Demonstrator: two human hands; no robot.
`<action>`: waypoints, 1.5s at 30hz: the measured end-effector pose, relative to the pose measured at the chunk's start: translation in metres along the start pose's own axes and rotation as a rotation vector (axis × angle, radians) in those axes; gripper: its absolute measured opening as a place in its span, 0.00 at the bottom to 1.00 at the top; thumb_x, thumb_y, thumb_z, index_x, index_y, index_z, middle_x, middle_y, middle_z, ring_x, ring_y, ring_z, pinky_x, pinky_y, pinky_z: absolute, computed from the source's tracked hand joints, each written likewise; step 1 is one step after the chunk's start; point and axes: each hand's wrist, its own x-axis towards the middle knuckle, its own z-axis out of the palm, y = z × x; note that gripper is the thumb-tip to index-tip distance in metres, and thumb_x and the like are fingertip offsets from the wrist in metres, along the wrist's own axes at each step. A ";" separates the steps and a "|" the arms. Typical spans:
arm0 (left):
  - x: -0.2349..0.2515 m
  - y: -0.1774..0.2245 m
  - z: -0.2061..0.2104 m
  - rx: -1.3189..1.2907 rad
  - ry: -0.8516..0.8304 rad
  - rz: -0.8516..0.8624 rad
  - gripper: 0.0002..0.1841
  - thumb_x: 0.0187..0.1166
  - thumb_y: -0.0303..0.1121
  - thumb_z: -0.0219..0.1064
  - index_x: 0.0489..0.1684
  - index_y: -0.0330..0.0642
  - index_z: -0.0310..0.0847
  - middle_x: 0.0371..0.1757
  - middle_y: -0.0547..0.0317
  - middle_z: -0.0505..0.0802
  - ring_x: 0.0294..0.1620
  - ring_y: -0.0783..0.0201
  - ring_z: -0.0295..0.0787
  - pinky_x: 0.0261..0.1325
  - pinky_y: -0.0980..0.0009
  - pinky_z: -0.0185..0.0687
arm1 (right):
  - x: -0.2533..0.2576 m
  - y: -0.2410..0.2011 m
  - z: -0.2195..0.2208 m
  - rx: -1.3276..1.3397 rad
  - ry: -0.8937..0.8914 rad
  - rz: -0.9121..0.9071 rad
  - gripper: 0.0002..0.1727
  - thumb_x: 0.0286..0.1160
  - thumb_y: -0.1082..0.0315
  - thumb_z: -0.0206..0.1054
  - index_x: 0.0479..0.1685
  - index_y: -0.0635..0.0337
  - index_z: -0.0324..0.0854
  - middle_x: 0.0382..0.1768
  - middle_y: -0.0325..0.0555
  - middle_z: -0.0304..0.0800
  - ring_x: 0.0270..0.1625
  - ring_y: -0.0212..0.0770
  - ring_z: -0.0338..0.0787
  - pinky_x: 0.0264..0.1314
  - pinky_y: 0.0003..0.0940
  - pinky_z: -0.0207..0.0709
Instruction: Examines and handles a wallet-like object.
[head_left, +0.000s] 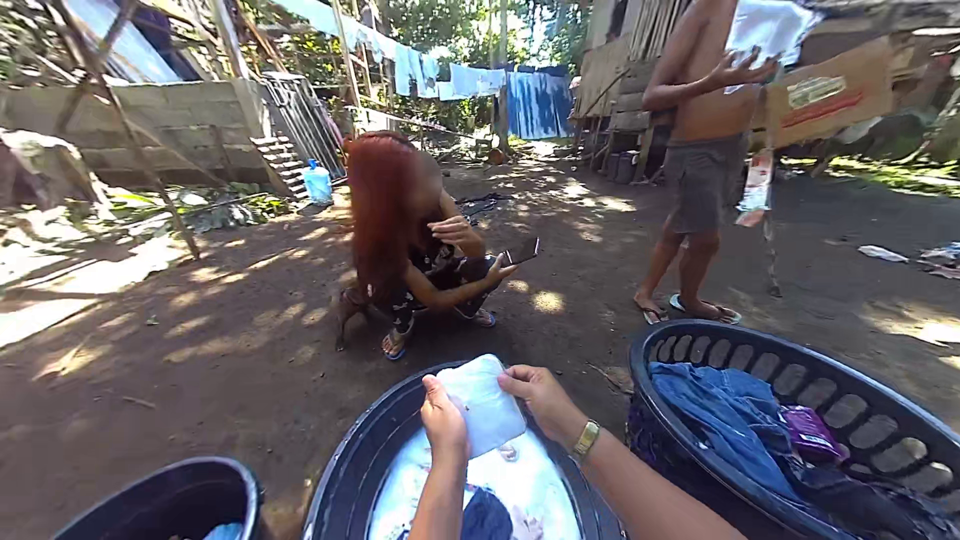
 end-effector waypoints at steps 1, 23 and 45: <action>0.001 0.001 0.000 -0.015 -0.014 -0.005 0.35 0.95 0.52 0.34 0.54 0.28 0.82 0.41 0.45 0.89 0.43 0.63 0.87 0.54 0.63 0.83 | 0.000 0.001 0.000 0.016 0.022 0.017 0.08 0.83 0.71 0.65 0.37 0.66 0.86 0.30 0.42 0.90 0.33 0.31 0.88 0.43 0.29 0.84; -0.007 -0.005 -0.002 -0.062 -0.604 -0.236 0.47 0.72 0.17 0.71 0.91 0.46 0.44 0.73 0.37 0.80 0.62 0.45 0.87 0.55 0.50 0.89 | 0.013 0.000 -0.013 0.183 0.386 0.057 0.10 0.77 0.70 0.72 0.33 0.66 0.77 0.28 0.48 0.87 0.28 0.36 0.86 0.35 0.32 0.84; -0.004 -0.023 -0.010 -0.591 -0.790 -0.368 0.41 0.77 0.70 0.55 0.74 0.40 0.69 0.56 0.49 0.92 0.55 0.54 0.92 0.53 0.54 0.91 | 0.000 0.007 0.001 -0.200 0.013 -0.161 0.07 0.69 0.72 0.76 0.34 0.66 0.84 0.32 0.42 0.88 0.35 0.31 0.87 0.44 0.28 0.84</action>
